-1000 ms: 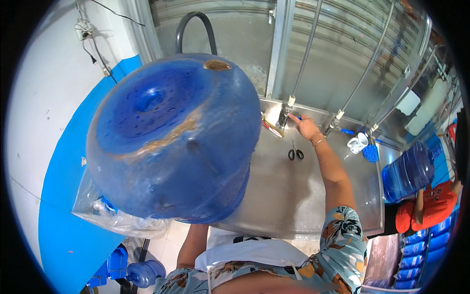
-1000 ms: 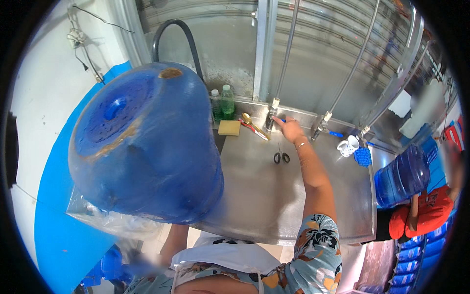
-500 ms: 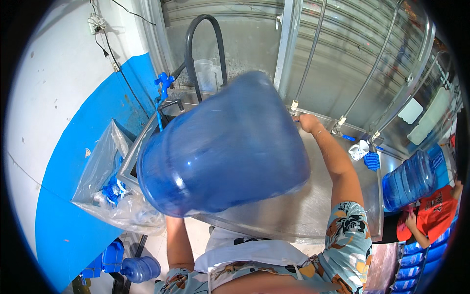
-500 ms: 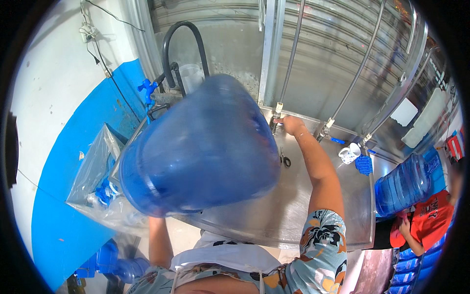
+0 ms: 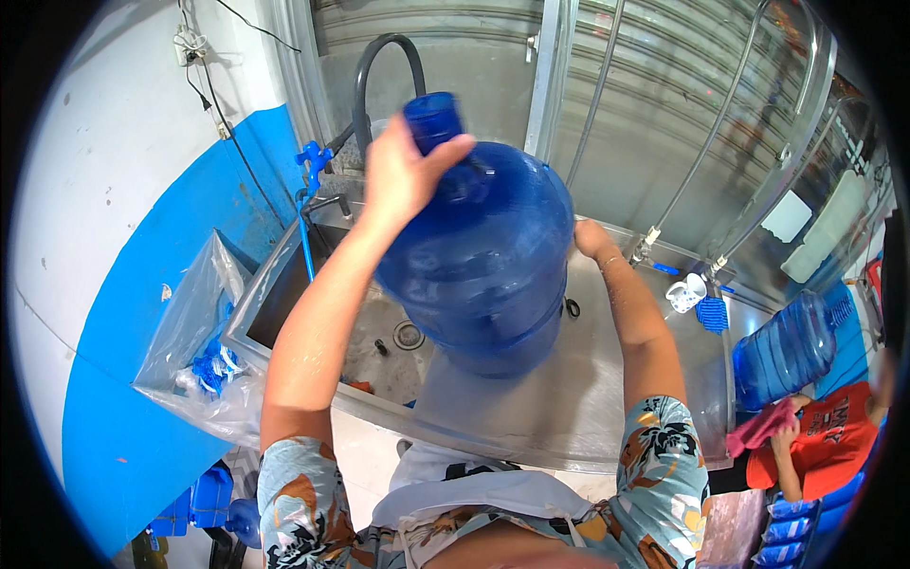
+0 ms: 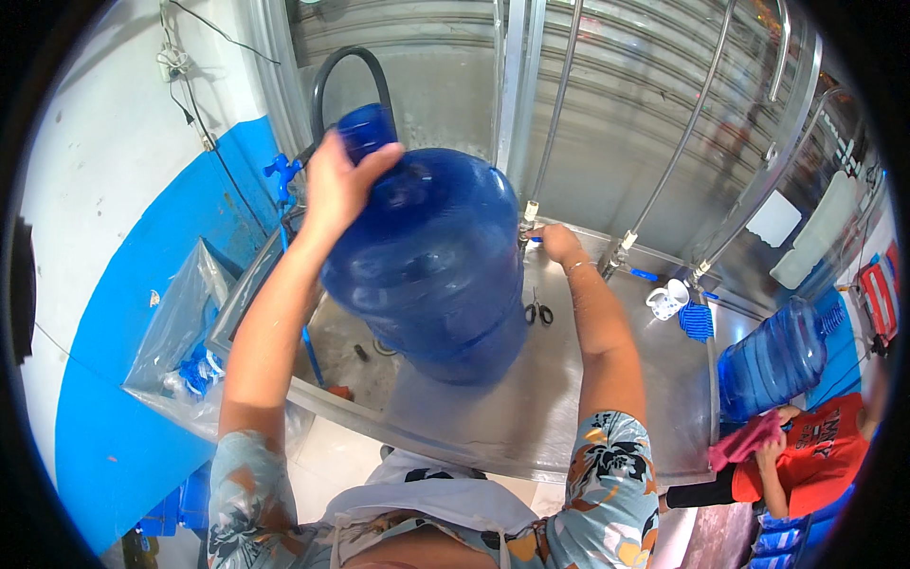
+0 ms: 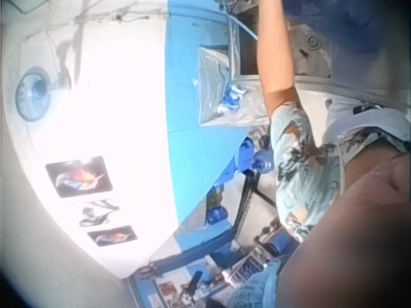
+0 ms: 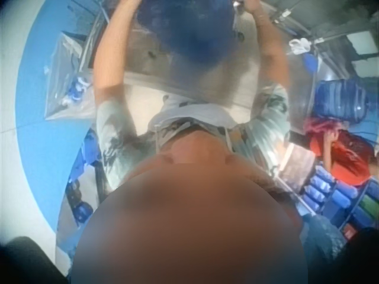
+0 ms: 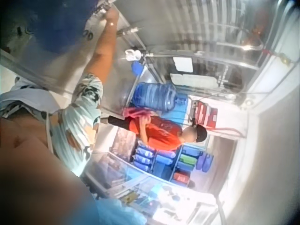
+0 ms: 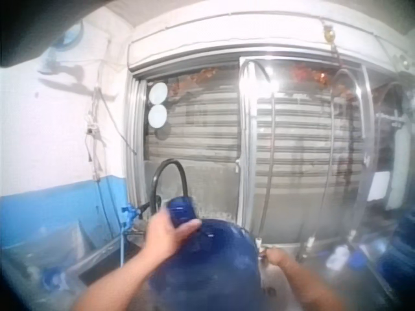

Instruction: The person scrubs the exterior of a large blue water jug with a sponge, rinses it under running water, and uses a long blue brush to clean the interior. They repeat the scrubbing and rinsing steps, then lift the jug to drain and inspect it.

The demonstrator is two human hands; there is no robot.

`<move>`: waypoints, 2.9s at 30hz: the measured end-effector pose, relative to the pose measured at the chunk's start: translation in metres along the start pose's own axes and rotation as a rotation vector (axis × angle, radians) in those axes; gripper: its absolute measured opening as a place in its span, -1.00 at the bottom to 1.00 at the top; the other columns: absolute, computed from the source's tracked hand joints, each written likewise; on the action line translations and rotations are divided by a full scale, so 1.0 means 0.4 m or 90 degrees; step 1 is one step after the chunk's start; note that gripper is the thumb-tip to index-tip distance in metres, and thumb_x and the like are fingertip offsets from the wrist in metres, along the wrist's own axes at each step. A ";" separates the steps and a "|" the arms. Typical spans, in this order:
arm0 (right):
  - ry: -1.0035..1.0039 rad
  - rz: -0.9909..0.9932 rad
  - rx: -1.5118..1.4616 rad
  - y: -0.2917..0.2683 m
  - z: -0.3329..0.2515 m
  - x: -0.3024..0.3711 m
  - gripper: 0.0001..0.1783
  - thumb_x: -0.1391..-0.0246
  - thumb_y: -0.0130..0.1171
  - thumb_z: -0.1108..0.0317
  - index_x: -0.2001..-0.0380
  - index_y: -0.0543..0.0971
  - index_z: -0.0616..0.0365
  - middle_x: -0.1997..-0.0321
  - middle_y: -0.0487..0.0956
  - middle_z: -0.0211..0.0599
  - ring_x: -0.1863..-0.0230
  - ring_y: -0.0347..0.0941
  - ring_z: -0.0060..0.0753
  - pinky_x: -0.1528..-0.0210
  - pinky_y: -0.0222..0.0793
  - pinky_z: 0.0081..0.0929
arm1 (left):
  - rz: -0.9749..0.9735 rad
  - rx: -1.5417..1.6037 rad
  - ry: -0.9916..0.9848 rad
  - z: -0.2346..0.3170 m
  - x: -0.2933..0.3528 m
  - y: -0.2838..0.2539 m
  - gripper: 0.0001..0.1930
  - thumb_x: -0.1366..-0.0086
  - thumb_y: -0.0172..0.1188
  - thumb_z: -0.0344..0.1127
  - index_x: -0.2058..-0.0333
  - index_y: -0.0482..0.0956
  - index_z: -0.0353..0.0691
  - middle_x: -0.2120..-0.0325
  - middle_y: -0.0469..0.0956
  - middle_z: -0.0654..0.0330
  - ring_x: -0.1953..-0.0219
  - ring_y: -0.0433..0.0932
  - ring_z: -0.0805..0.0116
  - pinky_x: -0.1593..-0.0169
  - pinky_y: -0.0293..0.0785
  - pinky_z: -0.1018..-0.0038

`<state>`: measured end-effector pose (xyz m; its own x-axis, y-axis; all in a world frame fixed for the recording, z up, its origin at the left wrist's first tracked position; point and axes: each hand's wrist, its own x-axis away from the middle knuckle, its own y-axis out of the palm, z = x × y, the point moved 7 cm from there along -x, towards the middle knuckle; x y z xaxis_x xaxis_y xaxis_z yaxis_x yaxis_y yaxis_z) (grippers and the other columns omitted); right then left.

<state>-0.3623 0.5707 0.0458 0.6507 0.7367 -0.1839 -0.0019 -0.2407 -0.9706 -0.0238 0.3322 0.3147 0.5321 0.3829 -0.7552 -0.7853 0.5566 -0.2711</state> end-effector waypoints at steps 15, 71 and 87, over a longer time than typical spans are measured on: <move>0.060 0.037 -0.151 0.000 0.051 0.026 -0.62 -0.15 -0.02 0.28 -0.01 0.59 -0.21 0.08 0.60 -0.01 0.05 0.54 0.03 -0.07 0.44 -0.20 | -0.123 -0.007 0.102 0.063 -0.046 0.345 -0.39 0.01 0.45 0.04 0.18 0.50 -0.37 0.38 0.63 -0.08 0.30 0.63 -0.02 0.15 0.53 0.23; 0.201 0.309 -0.467 0.105 -0.021 0.205 -0.47 -0.22 -0.02 0.05 -0.22 0.37 -0.09 -0.09 0.51 -0.03 -0.08 0.47 -0.06 -0.15 0.37 -0.24 | -0.175 -0.056 0.045 0.038 -0.051 0.399 -0.29 0.05 0.42 0.15 0.10 0.49 -0.32 0.33 0.64 -0.07 0.22 0.63 -0.02 0.06 0.53 0.22; 0.198 0.314 -0.474 0.091 -0.033 0.208 -0.40 -0.24 -0.02 -0.01 -0.28 0.31 -0.05 -0.14 0.48 -0.04 -0.12 0.46 -0.09 -0.17 0.35 -0.25 | -0.197 -0.021 0.026 0.039 -0.049 0.404 -0.29 0.03 0.41 0.11 0.08 0.47 -0.36 0.32 0.64 -0.06 0.22 0.64 0.01 0.05 0.54 0.25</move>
<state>-0.2982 0.6149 -0.0029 0.8797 0.2686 -0.3924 0.0850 -0.9007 -0.4260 -0.1563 0.4263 0.2950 0.7354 0.1688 -0.6562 -0.5978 0.6176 -0.5111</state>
